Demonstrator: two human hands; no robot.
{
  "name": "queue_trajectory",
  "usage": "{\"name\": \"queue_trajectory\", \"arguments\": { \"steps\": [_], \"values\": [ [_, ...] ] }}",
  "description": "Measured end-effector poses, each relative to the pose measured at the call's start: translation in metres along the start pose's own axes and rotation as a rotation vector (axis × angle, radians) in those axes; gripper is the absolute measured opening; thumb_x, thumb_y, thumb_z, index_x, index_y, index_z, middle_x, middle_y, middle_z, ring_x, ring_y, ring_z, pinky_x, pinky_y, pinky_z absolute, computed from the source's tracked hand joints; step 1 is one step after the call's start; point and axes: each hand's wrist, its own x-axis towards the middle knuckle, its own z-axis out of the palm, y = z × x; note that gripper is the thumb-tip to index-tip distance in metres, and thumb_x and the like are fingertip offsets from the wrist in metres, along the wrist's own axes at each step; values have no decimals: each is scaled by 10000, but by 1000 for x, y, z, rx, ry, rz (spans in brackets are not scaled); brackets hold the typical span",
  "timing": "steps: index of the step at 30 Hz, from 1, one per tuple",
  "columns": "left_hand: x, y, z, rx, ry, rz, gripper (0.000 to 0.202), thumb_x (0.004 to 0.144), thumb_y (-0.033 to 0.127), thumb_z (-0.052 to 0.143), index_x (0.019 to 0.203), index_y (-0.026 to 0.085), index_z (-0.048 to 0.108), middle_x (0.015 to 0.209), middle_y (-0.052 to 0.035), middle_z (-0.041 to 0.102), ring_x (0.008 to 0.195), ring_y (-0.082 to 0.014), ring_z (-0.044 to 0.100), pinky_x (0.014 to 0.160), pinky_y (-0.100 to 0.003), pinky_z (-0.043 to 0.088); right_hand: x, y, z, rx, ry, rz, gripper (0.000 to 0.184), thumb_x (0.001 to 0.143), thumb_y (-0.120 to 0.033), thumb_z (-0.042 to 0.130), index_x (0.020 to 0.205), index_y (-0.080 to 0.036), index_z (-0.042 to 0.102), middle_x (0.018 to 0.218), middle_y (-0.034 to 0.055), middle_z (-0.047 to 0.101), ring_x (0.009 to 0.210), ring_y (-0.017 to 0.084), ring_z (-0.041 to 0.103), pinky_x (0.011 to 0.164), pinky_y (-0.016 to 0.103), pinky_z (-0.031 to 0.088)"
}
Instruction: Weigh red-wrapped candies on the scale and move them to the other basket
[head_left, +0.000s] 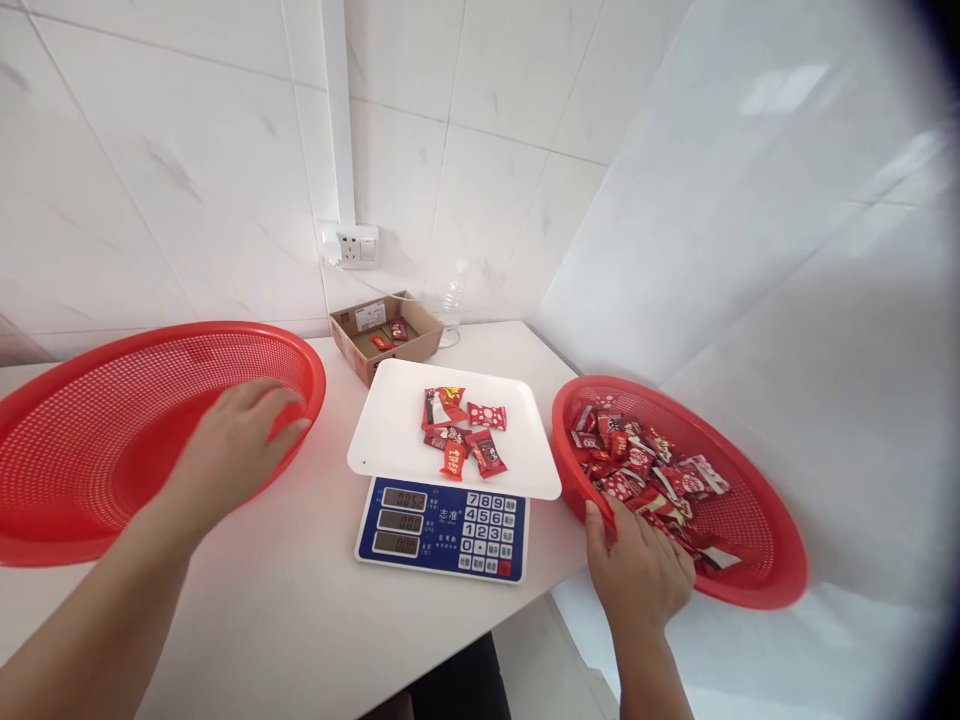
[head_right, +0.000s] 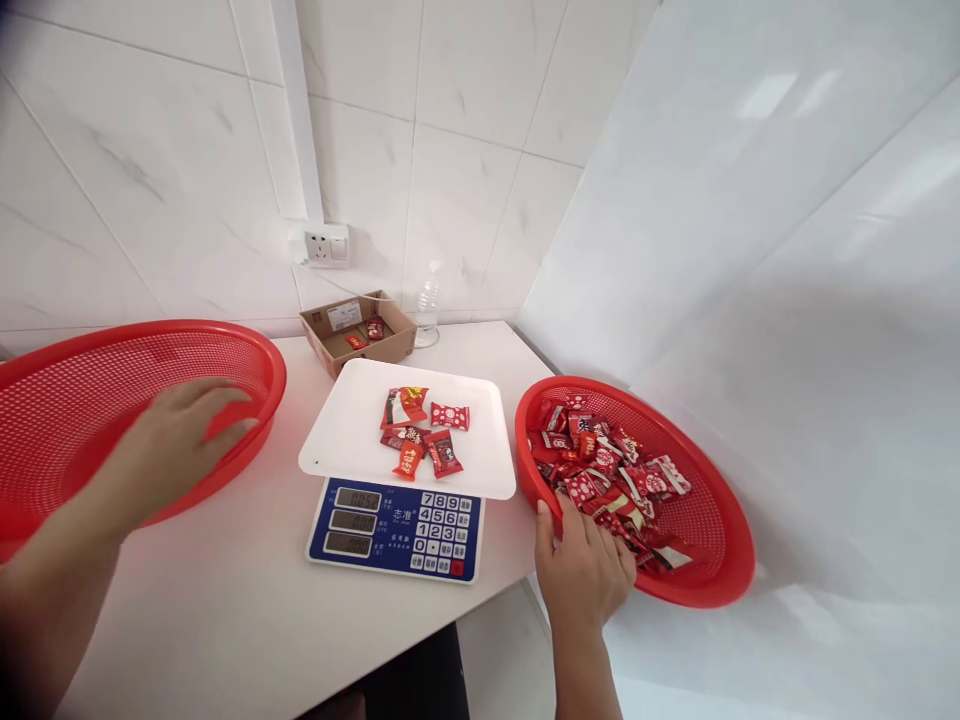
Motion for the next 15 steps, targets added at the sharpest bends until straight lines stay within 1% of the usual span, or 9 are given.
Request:
{"name": "queue_trajectory", "arguments": {
  "steps": [1, 3, 4, 6, 9, 12, 15],
  "values": [
    [2, 11, 7, -65, -26, 63, 354, 925, 413, 346, 1081, 202, 583, 1222, -114, 567, 1191, -333, 493, 967, -480, 436, 0, 0, 0, 2, 0, 1, 300, 896, -403, 521, 948, -166, 697, 676, 50, 684, 638, 181, 551, 719, 317, 350],
    [5, 37, 23, -163, -108, 185, 338, 925, 446, 390, 1074, 230, 603, 1161, -81, 633, 1120, -272, 560, 909, -400, 493, 0, 0, 0, -5, 5, -3, 307, 899, -406, 519, 950, -162, 698, 673, 50, 684, 638, 180, 554, 717, 317, 351],
    [6, 52, 30, -190, -143, 236, 337, 927, 452, 402, 1076, 234, 612, 1137, -75, 652, 1086, -254, 584, 892, -380, 504, 0, 0, 0, -12, 9, -11, 310, 903, -406, 518, 951, -159, 698, 673, 49, 685, 637, 179, 557, 715, 317, 352],
    [8, 80, 43, -222, -212, 345, 312, 934, 423, 425, 1104, 241, 612, 1112, -61, 675, 1059, -237, 602, 887, -368, 505, 1, -1, -1, -26, 19, -30, 313, 907, -402, 519, 951, -149, 697, 673, 48, 690, 632, 177, 564, 717, 314, 358],
    [12, 113, 57, -224, -273, 446, 259, 916, 357, 489, 1098, 221, 612, 1099, -77, 678, 1043, -258, 607, 886, -404, 496, 2, -1, -3, -33, 22, -43, 312, 909, -400, 525, 947, -141, 696, 684, 50, 700, 632, 175, 574, 729, 310, 366],
    [15, 129, 65, -212, -296, 463, 206, 896, 288, 512, 1047, 193, 614, 1044, -108, 677, 1015, -281, 614, 853, -423, 499, 1, -1, -3, -22, 0, -27, 338, 916, -416, 502, 949, -142, 698, 702, 60, 703, 648, 180, 580, 728, 313, 365],
    [16, 130, 69, -224, -311, 451, 162, 883, 200, 477, 966, 206, 615, 971, -85, 685, 949, -253, 633, 801, -374, 507, 0, -1, -1, -9, -16, -12, 362, 923, -424, 474, 955, -143, 701, 696, 66, 692, 654, 186, 575, 716, 319, 355]
  ]
}}
